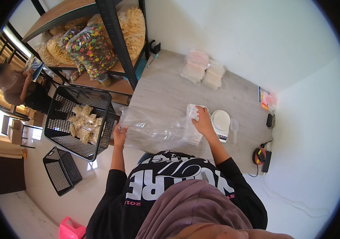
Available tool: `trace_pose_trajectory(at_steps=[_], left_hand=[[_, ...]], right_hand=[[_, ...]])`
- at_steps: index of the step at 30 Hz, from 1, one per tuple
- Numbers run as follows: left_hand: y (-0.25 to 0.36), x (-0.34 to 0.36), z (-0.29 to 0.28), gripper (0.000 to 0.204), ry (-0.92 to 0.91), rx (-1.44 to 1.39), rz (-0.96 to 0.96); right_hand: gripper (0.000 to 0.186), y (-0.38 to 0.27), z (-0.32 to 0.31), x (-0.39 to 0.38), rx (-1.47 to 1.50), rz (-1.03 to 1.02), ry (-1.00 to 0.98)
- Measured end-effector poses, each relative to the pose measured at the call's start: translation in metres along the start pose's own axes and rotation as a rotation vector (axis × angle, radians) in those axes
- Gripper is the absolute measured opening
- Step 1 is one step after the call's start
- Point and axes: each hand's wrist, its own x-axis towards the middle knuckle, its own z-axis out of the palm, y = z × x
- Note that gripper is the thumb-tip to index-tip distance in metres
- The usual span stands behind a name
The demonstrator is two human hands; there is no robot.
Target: The person scoops snack pieces from a container into plastic bags, weighs them on a digital scale, and places the filled bags into a basket. The person also handles a container lid and a stack of empty plastic bags during the process.
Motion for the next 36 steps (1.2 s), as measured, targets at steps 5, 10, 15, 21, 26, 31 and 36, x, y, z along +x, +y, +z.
trace_pose_trajectory(at_steps=[5, 10, 15, 21, 26, 31, 36], left_hand=[[-0.002, -0.005, 0.006, 0.041, 0.015, -0.102, -0.031], [0.001, -0.012, 0.012, 0.039, 0.072, -0.195, -0.093], [0.016, -0.016, 0.004, 0.038, 0.044, -0.016, -0.016], [-0.009, -0.007, -0.015, 0.032, 0.094, -0.052, 0.213], [-0.006, -0.017, -0.020, 0.036, 0.103, 0.000, -0.041], [-0.013, -0.038, -0.023, 0.045, 0.164, -0.055, -0.109], [-0.026, -0.045, -0.023, 0.051, 0.219, -0.112, -0.154]], right_hand=[[0.081, -0.043, -0.011, -0.022, -0.092, 0.135, -0.206], [0.090, -0.016, 0.040, -0.037, -0.172, 0.214, -0.238], [0.079, 0.001, 0.015, 0.000, 0.165, 0.163, -0.037], [0.054, 0.011, -0.039, 0.075, 0.227, 0.005, 0.072], [0.036, 0.007, -0.027, 0.089, 0.343, -0.130, 0.355], [0.036, 0.003, 0.005, 0.024, -0.051, -0.106, 0.092], [0.026, 0.013, 0.047, -0.032, -0.317, -0.196, 0.115]])
